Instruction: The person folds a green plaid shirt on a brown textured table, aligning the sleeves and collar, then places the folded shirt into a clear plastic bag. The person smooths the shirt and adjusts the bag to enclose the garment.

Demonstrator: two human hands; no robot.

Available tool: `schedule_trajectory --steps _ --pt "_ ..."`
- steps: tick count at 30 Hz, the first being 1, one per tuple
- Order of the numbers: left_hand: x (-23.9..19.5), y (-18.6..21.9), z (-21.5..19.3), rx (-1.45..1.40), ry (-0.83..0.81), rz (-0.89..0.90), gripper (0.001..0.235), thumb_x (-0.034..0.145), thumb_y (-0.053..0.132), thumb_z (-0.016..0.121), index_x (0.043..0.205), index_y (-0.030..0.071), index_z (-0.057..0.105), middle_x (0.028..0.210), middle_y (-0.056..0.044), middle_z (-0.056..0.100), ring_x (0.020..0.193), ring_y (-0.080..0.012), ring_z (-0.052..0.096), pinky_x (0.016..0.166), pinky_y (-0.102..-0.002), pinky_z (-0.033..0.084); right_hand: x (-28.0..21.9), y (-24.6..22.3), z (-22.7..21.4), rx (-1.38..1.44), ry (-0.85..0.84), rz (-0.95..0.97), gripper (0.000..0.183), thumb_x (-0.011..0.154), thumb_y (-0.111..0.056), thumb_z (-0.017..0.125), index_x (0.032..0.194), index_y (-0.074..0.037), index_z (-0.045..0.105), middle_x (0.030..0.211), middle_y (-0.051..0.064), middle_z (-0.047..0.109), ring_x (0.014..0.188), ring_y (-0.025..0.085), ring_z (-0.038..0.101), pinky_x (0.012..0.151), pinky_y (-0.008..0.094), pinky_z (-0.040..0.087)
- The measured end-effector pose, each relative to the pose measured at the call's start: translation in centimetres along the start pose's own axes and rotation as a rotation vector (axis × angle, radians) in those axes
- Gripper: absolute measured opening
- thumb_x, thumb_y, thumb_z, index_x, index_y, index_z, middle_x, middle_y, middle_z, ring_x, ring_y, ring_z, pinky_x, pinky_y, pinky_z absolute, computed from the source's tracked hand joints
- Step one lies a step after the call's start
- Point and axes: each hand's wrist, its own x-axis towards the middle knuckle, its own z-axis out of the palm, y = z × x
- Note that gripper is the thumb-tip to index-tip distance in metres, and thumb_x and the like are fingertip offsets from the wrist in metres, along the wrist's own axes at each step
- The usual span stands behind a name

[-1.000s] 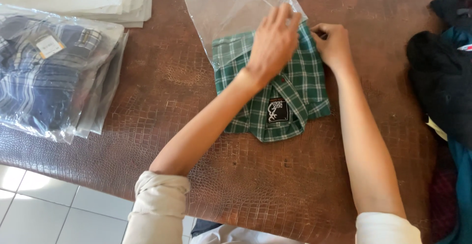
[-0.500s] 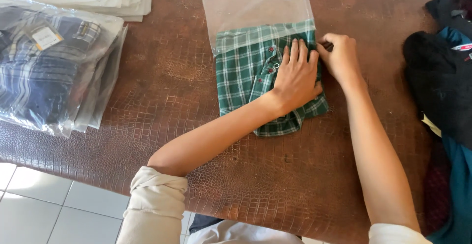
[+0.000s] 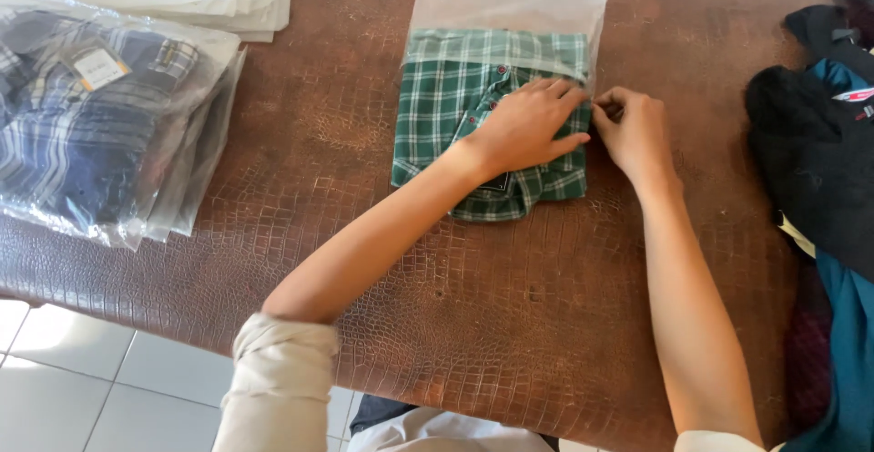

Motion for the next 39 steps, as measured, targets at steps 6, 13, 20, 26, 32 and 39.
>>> schedule_trajectory --steps 6,13,20,26,32,39 --pt "-4.3 -6.5 -9.3 0.109 0.248 -0.351 0.030 0.082 0.013 0.078 0.110 0.020 0.073 0.110 -0.003 0.069 0.113 -0.0270 0.068 0.092 -0.043 0.056 -1.3 -2.6 -1.5 -0.006 0.030 -0.004 0.012 0.102 -0.006 0.069 0.106 0.003 0.077 0.086 0.024 0.074 0.079 0.041 0.073 0.060 0.043 0.059" --pt "-10.7 -12.1 -11.2 -0.068 0.249 -0.592 0.026 0.088 -0.011 0.059 0.109 0.004 0.065 0.099 -0.015 0.064 0.087 -0.0292 0.063 0.074 -0.042 0.052 -3.3 -9.7 -2.1 -0.279 0.282 -0.315 0.016 0.104 -0.005 0.067 0.120 -0.002 0.067 0.116 0.016 0.065 0.104 0.029 0.061 0.088 0.036 0.052" --pt "-11.4 -12.7 -9.9 -0.243 0.261 -0.664 0.021 0.092 0.003 0.071 0.112 -0.002 0.075 0.085 -0.017 0.072 0.081 -0.0323 0.075 0.063 -0.043 0.063 -4.5 -14.3 3.2 -0.066 -0.063 -0.616 0.045 0.104 -0.025 0.059 0.144 -0.003 0.059 0.150 0.031 0.049 0.138 0.053 0.045 0.112 0.068 0.035" --pt "-11.9 -12.1 -9.6 -0.265 0.307 -0.731 0.010 0.088 0.004 0.072 0.096 0.005 0.078 0.076 -0.011 0.073 0.074 -0.0265 0.075 0.056 -0.038 0.061 -4.0 -14.0 4.2 -0.077 -0.108 -0.540 0.048 0.109 -0.032 0.053 0.151 -0.008 0.055 0.158 0.026 0.043 0.144 0.052 0.038 0.112 0.072 0.030" --pt "-12.0 -11.7 -10.3 -0.324 0.299 -0.724 0.012 0.088 0.001 0.070 0.097 0.002 0.077 0.077 -0.014 0.073 0.073 -0.0271 0.073 0.060 -0.041 0.060 -1.6 -13.1 5.5 -0.106 -0.076 -0.554 0.048 0.109 -0.032 0.055 0.151 -0.008 0.055 0.158 0.026 0.043 0.143 0.051 0.039 0.110 0.074 0.031" --pt "-11.8 -11.6 -10.7 -0.401 0.290 -0.772 0.015 0.086 -0.002 0.072 0.098 0.003 0.078 0.077 -0.013 0.073 0.074 -0.0230 0.072 0.062 -0.039 0.060 1.4 -12.4 5.6 -0.064 -0.116 -0.551 0.048 0.113 -0.030 0.051 0.154 -0.006 0.053 0.161 0.027 0.038 0.146 0.049 0.035 0.110 0.076 0.027"
